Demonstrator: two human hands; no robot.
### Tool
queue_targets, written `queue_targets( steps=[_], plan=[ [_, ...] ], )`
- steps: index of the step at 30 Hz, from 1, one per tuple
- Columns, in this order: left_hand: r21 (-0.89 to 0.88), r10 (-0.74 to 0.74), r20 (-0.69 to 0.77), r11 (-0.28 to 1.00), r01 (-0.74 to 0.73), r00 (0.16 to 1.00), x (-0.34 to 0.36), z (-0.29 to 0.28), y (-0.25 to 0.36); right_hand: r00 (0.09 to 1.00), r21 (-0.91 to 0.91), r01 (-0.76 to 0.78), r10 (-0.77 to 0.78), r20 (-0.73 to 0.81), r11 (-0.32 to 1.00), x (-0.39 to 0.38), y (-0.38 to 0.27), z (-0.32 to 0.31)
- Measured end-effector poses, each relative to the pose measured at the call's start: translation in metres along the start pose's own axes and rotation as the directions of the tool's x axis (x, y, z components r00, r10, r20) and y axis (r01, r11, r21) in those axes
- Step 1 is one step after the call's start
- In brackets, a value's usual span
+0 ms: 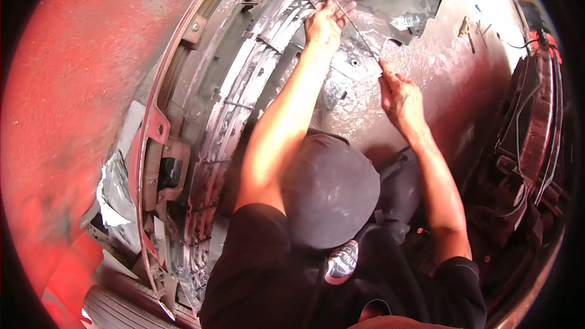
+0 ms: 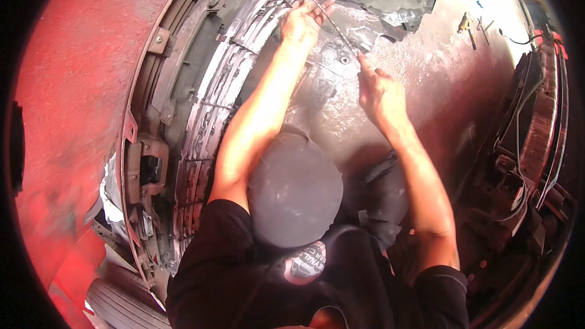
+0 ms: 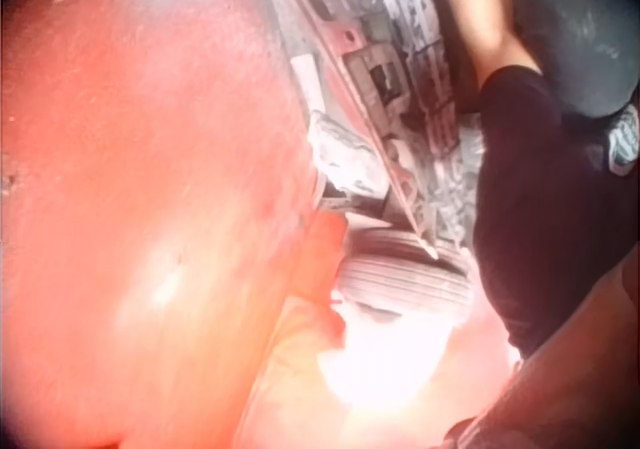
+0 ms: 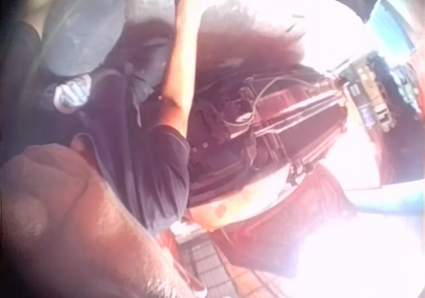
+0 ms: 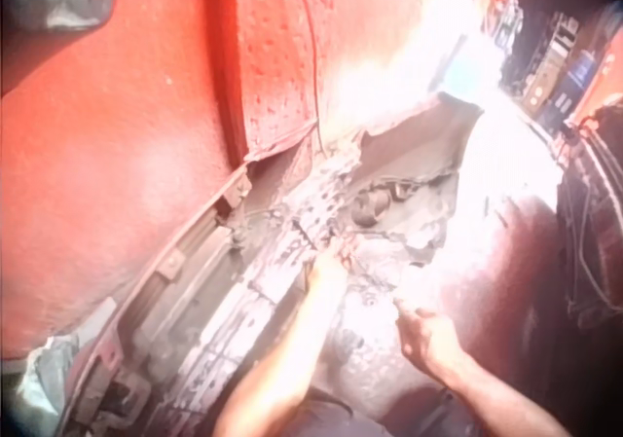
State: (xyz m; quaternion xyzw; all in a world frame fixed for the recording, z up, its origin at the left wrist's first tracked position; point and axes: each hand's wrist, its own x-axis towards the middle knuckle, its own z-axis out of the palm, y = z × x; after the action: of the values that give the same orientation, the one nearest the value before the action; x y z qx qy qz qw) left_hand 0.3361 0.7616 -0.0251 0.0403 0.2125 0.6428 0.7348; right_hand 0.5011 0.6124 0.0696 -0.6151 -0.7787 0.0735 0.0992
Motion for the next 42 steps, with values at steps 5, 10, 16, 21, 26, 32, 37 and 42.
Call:
queue_targets(
  steps=[5, 10, 16, 21, 26, 32, 37, 42],
  plan=[
    [-0.053, -0.034, -0.004, 0.998, 0.033, 0.999, 0.007, -0.007, 0.005, 0.980, 0.429, -0.199, 0.167, 0.111, 0.881, 0.000, -0.013, -0.006],
    [-0.036, -0.032, 0.000, 0.999, 0.032, 0.999, 0.003, -0.008, 0.005, 0.982, -0.150, 0.001, 0.027, 0.185, 0.989, 0.024, -0.001, -0.065],
    [-0.066, -0.061, 0.005, 0.996, 0.061, 0.998, 0.005, -0.002, -0.002, 0.937, -0.334, 0.311, -0.228, 0.265, 0.890, 0.067, 0.013, -0.121],
    [-0.051, -0.041, 0.010, 0.998, 0.041, 0.999, -0.005, -0.007, 0.013, 0.921, -0.243, 0.312, -0.230, 0.315, 0.918, 0.078, 0.007, -0.125],
    [-0.084, -0.117, -0.020, 0.990, 0.115, 0.993, 0.002, 0.004, -0.010, 0.925, -0.165, 0.233, -0.166, 0.343, 0.958, 0.073, 0.009, -0.134],
    [-0.103, -0.021, 0.021, 0.994, 0.023, 1.000, 0.000, -0.009, 0.024, 0.905, -0.277, 0.340, -0.234, 0.354, 0.899, 0.096, -0.026, -0.131],
    [-0.069, -0.062, 0.020, 0.996, 0.063, 0.998, 0.013, -0.001, -0.015, 0.966, -0.337, 0.216, -0.150, 0.210, 0.917, 0.053, -0.005, -0.103],
    [-0.077, -0.044, -0.020, 0.996, 0.043, 0.999, 0.007, -0.005, 0.003, 0.993, -0.266, 0.068, -0.040, 0.112, 0.962, 0.020, -0.012, -0.047]
  ],
)
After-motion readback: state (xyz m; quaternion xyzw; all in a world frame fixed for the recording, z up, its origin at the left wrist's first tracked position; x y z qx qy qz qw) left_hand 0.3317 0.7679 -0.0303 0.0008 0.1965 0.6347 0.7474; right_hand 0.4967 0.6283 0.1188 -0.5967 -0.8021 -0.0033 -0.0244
